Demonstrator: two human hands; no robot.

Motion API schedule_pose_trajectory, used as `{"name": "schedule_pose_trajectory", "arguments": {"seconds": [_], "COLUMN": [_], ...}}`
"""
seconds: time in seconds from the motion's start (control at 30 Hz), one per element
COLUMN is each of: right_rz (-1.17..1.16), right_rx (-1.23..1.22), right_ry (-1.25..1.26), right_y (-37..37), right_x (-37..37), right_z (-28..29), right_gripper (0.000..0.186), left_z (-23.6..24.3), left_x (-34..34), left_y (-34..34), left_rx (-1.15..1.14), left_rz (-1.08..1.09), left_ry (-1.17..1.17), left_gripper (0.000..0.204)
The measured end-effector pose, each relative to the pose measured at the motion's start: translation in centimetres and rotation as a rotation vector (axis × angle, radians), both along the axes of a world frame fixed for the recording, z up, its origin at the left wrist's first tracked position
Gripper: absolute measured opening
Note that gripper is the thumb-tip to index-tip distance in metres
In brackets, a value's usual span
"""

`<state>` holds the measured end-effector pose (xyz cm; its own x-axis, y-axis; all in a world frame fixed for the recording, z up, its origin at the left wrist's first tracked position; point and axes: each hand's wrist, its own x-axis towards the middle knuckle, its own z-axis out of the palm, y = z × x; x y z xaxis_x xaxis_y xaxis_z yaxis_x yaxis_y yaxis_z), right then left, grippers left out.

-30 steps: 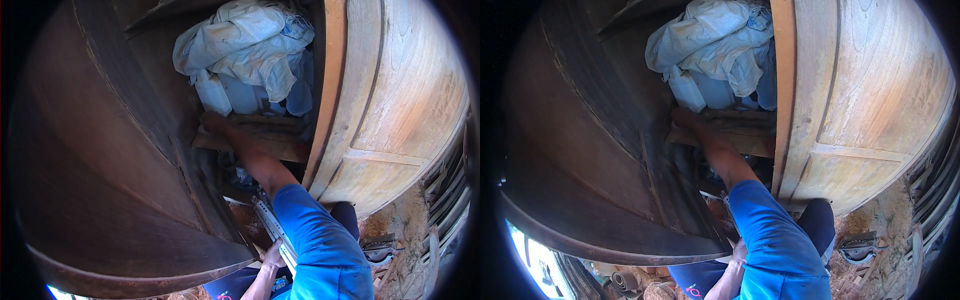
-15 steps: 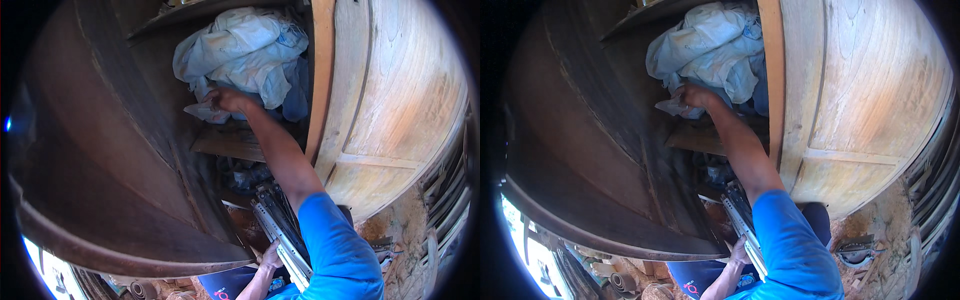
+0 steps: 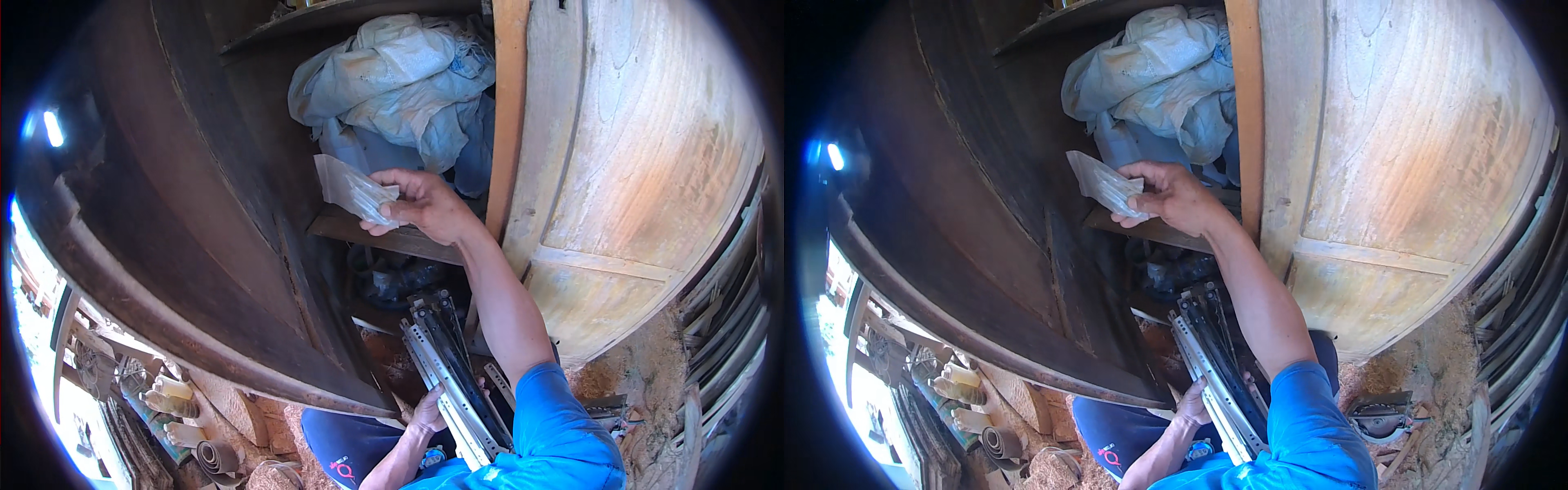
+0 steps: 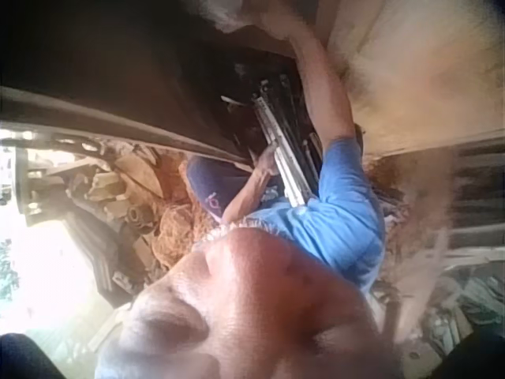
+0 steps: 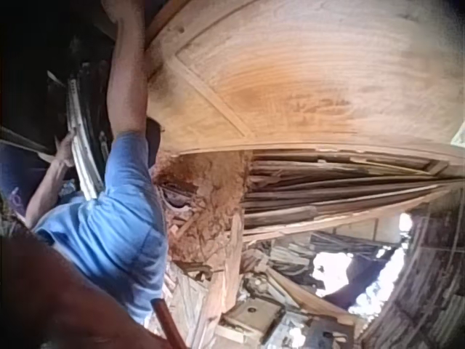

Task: The person sorts through and organizes a collection of metal drawer slides inside a wooden cabinet in a woodworking shop.

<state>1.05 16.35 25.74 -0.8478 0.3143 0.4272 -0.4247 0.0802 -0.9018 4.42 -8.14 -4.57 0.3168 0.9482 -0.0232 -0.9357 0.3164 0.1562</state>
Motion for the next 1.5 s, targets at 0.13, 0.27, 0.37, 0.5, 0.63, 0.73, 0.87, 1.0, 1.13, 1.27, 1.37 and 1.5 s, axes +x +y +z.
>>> {"name": "schedule_pose_trajectory", "arguments": {"seconds": [0.13,0.27,0.37,0.5,0.63,0.73,0.87,1.0,1.13,1.27,1.37,1.5], "right_rz": [-0.083,-0.112,-0.38,-0.535,-0.8,-0.943,-1.059,-1.158,-1.593,-1.818,-1.826,-1.594], "right_rx": [-0.02,-0.28,0.308,0.238,0.418,0.694,0.721,0.64,1.556,1.99,2.146,2.034], "right_ry": [0.023,0.185,-0.124,-0.148,-0.11,0.018,0.195,0.428,0.525,0.063,-0.308,-0.602], "right_y": [-1.4,-2.7,-3.1,-6.1,-6.4,-7.0,-7.6,-9.1,-5.9,-3.8,-1.0,6.1], "right_x": [1.8,2.9,4.5,7.1,10.0,11.3,11.8,8.0,7.9,4.7,1.3,2.3], "right_z": [1.0,2.0,2.0,2.4,4.4,4.9,6.8,11.4,19.3,26.9,29.0,27.5], "right_gripper": [0.037,0.04,0.042,0.034,0.032,0.031,0.032,0.044,0.036,0.019,0.018,0.018], "left_z": [-0.1,0.4,0.0,0.6,1.3,0.4,1.1,1.0,1.3,1.9,1.3,1.0], "left_x": [-0.1,-0.1,0.0,-0.1,0.0,0.0,0.3,-0.9,0.0,0.3,-0.5,0.8], "left_y": [-0.3,-0.2,-0.1,-0.7,-0.7,-0.5,-0.7,-1.5,-1.1,-1.1,-1.2,-0.1], "left_rx": [0.085,0.083,0.086,0.084,0.083,0.121,0.165,0.165,0.072,0.133,0.104,0.159], "left_rz": [0.015,0.015,-0.003,0.014,0.014,-0.011,0.0,0.02,0.019,0.068,0.047,0.021], "left_ry": [0.015,0.003,0.005,-0.019,0.06,-0.038,-0.004,-0.049,0.049,0.076,-0.006,-0.047], "left_gripper": [0.077,0.077,0.076,0.076,0.087,0.076,0.076,0.073,0.081,0.082,0.077,0.074]}}
